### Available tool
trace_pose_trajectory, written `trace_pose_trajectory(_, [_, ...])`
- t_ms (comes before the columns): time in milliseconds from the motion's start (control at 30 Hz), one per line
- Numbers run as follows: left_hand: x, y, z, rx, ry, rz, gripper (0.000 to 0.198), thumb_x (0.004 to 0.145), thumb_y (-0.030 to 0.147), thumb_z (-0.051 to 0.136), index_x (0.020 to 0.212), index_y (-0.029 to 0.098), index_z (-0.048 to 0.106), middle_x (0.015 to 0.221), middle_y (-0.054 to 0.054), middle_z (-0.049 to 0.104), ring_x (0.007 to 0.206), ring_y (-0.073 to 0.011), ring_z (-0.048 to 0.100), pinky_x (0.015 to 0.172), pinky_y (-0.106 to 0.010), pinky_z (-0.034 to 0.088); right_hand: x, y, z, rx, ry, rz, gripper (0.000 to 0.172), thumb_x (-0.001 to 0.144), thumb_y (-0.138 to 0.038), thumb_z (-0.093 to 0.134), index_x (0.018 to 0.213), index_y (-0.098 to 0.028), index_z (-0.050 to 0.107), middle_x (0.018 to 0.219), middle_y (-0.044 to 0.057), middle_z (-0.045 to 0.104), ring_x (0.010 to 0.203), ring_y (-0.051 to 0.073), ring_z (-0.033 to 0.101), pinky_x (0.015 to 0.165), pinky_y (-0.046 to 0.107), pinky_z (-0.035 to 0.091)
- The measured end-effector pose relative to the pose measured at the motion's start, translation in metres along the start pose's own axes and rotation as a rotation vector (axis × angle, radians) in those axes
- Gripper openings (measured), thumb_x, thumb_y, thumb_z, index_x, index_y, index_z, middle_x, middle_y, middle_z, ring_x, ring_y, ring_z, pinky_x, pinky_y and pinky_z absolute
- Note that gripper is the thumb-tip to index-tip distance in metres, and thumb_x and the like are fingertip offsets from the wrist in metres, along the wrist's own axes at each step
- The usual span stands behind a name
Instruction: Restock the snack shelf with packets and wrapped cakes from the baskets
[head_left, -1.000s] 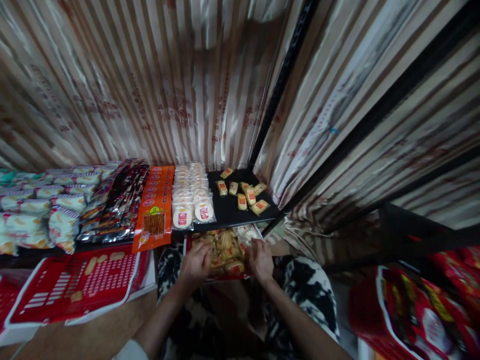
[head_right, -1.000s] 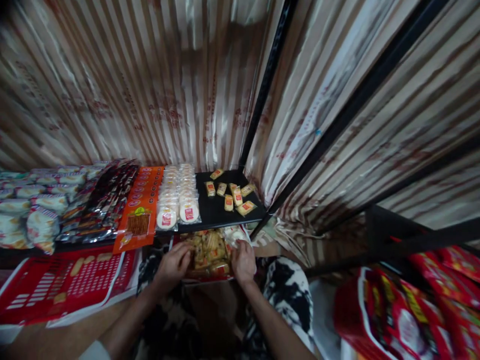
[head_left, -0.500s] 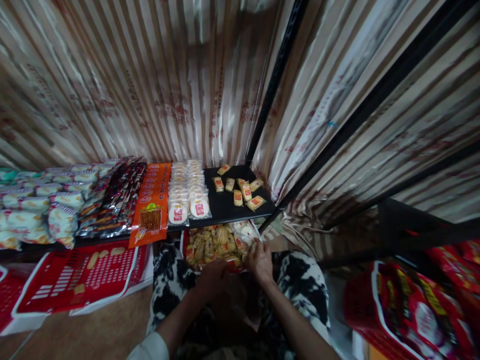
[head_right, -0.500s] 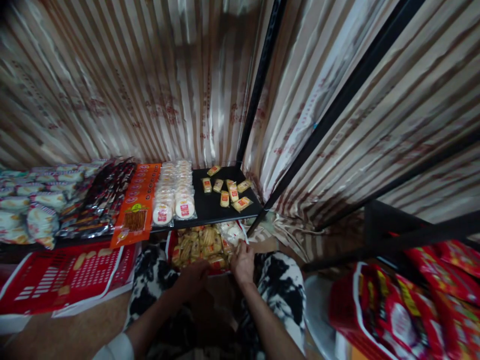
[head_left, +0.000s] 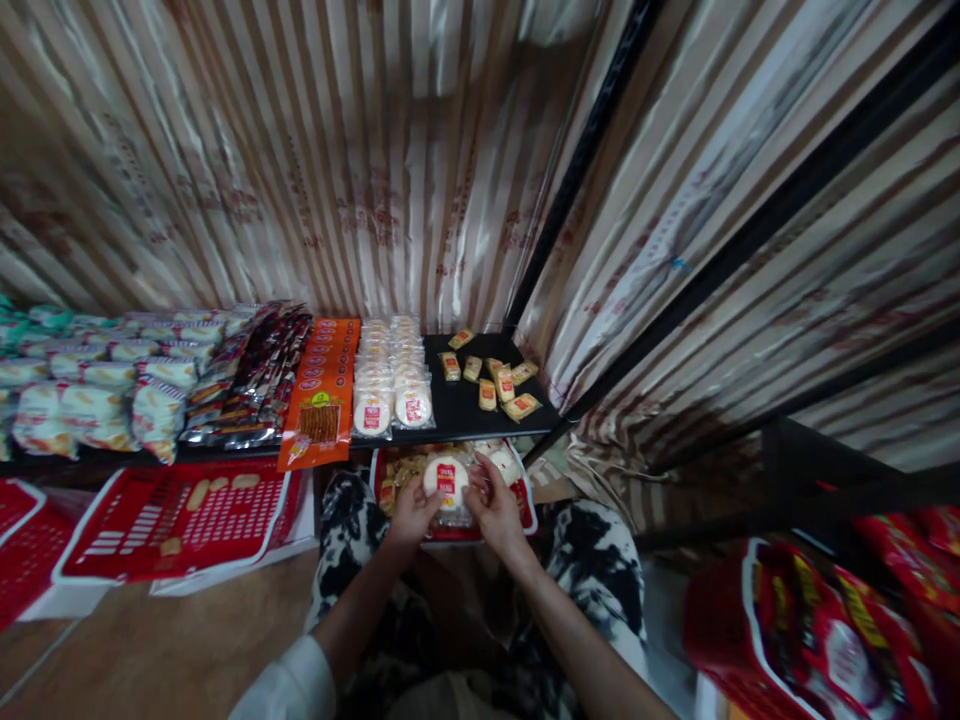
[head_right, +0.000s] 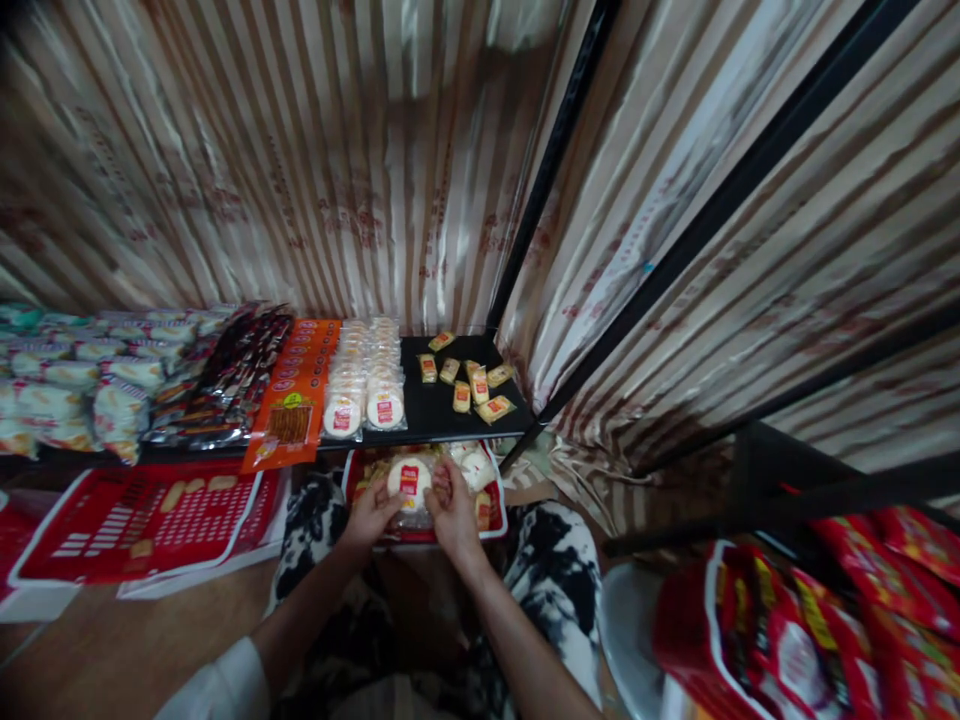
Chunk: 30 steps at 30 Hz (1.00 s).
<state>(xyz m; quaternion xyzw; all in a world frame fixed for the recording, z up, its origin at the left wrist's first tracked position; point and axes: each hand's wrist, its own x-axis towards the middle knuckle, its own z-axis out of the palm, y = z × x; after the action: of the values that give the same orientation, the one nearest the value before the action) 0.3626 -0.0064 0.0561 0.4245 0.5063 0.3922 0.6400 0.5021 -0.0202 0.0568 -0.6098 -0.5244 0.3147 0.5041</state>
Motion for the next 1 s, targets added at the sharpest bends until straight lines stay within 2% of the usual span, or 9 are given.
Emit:
trace_pose_trajectory(100, [-0.006, 0.012, -0.022, 0.172, 0.079, 0.095, 0.045, 0.075, 0.024, 0.058, 0.118, 0.013, 0.053, 0.101, -0.009, 0.069, 0.081, -0.0171, 0.066, 0.068, -0.028, 0.054, 0.000, -0.012, 0.005, -0.209, -0.002, -0.113, 0.054, 0.077, -0.032, 0.053, 0.128, -0.019, 0.046, 0.112, 0.012, 0.060, 0.100, 0.025, 0.058, 0.084, 0.043, 0.050])
trace_pose_trajectory(200, [-0.016, 0.032, -0.045, 0.651, 0.043, 0.287, 0.045, 0.073, 0.017, 0.055, 0.118, 0.021, 0.056, 0.112, -0.006, 0.065, 0.103, -0.0205, 0.060, 0.091, -0.037, 0.047, 0.003, -0.030, 0.005, -0.432, 0.017, -0.321, 0.054, 0.079, -0.035, 0.056, 0.129, -0.019, 0.046, 0.130, 0.013, 0.050, 0.121, 0.029, 0.045, 0.101, 0.050, 0.037])
trace_pose_trajectory(267, [-0.023, 0.046, -0.056, 0.967, -0.040, 0.405, 0.046, 0.074, 0.014, 0.052, 0.119, 0.026, 0.057, 0.114, -0.005, 0.064, 0.106, -0.0216, 0.057, 0.093, -0.038, 0.045, 0.005, -0.040, 0.008, -0.485, -0.108, -0.431, 0.047, 0.081, -0.034, 0.056, 0.126, -0.020, 0.051, 0.129, 0.011, 0.053, 0.120, 0.027, 0.045, 0.102, 0.048, 0.036])
trace_pose_trajectory(367, [-0.031, 0.064, -0.065, 1.226, -0.108, 0.509, 0.044, 0.077, 0.012, 0.047, 0.117, 0.026, 0.057, 0.107, -0.007, 0.065, 0.101, -0.0219, 0.059, 0.088, -0.036, 0.047, 0.008, -0.050, 0.015, -0.475, -0.391, -0.482, 0.038, 0.081, -0.030, 0.057, 0.119, -0.024, 0.057, 0.116, 0.006, 0.063, 0.110, 0.023, 0.054, 0.096, 0.041, 0.043])
trace_pose_trajectory(467, [-0.031, 0.075, -0.071, 1.292, -0.095, 0.540, 0.039, 0.077, 0.012, 0.047, 0.114, 0.021, 0.058, 0.102, -0.008, 0.066, 0.098, -0.0219, 0.059, 0.088, -0.034, 0.046, 0.011, -0.055, 0.024, -0.440, -0.482, -0.406, 0.036, 0.082, -0.025, 0.055, 0.118, -0.026, 0.059, 0.113, 0.006, 0.065, 0.105, 0.022, 0.058, 0.092, 0.040, 0.046])
trace_pose_trajectory(667, [-0.021, 0.078, -0.083, 1.148, 0.111, 0.563, 0.045, 0.080, 0.016, 0.046, 0.124, 0.015, 0.046, 0.110, -0.009, 0.061, 0.105, -0.0227, 0.054, 0.093, -0.036, 0.045, 0.020, -0.054, 0.043, -0.172, -0.377, -0.157, 0.024, 0.077, -0.032, 0.056, 0.096, -0.023, 0.068, 0.096, 0.006, 0.070, 0.089, 0.022, 0.064, 0.081, 0.038, 0.051])
trace_pose_trajectory(800, [-0.012, 0.067, -0.084, 1.052, 0.444, 0.700, 0.047, 0.085, 0.023, 0.044, 0.131, 0.014, 0.039, 0.130, -0.015, 0.047, 0.123, -0.0267, 0.041, 0.103, -0.044, 0.036, 0.029, -0.048, 0.060, 0.169, -0.304, 0.205, 0.031, 0.068, -0.044, 0.062, 0.088, -0.021, 0.067, 0.078, 0.003, 0.070, 0.066, 0.019, 0.063, 0.053, 0.028, 0.049])
trace_pose_trajectory(867, [-0.008, 0.058, -0.082, 1.047, 0.571, 0.755, 0.044, 0.086, 0.023, 0.044, 0.129, 0.013, 0.042, 0.137, -0.016, 0.039, 0.131, -0.0302, 0.031, 0.106, -0.048, 0.032, 0.035, -0.045, 0.068, 0.283, -0.250, 0.308, 0.035, 0.064, -0.046, 0.065, 0.088, -0.020, 0.065, 0.077, 0.004, 0.070, 0.064, 0.019, 0.063, 0.048, 0.026, 0.046])
trace_pose_trajectory(1000, [0.001, 0.041, -0.076, 1.043, 0.591, 0.796, 0.042, 0.085, 0.023, 0.046, 0.126, 0.014, 0.046, 0.143, -0.017, 0.031, 0.133, -0.0327, 0.026, 0.105, -0.050, 0.033, 0.049, -0.043, 0.088, 0.350, -0.196, 0.335, 0.035, 0.060, -0.044, 0.068, 0.085, -0.020, 0.064, 0.076, 0.004, 0.070, 0.067, 0.019, 0.063, 0.053, 0.027, 0.047])
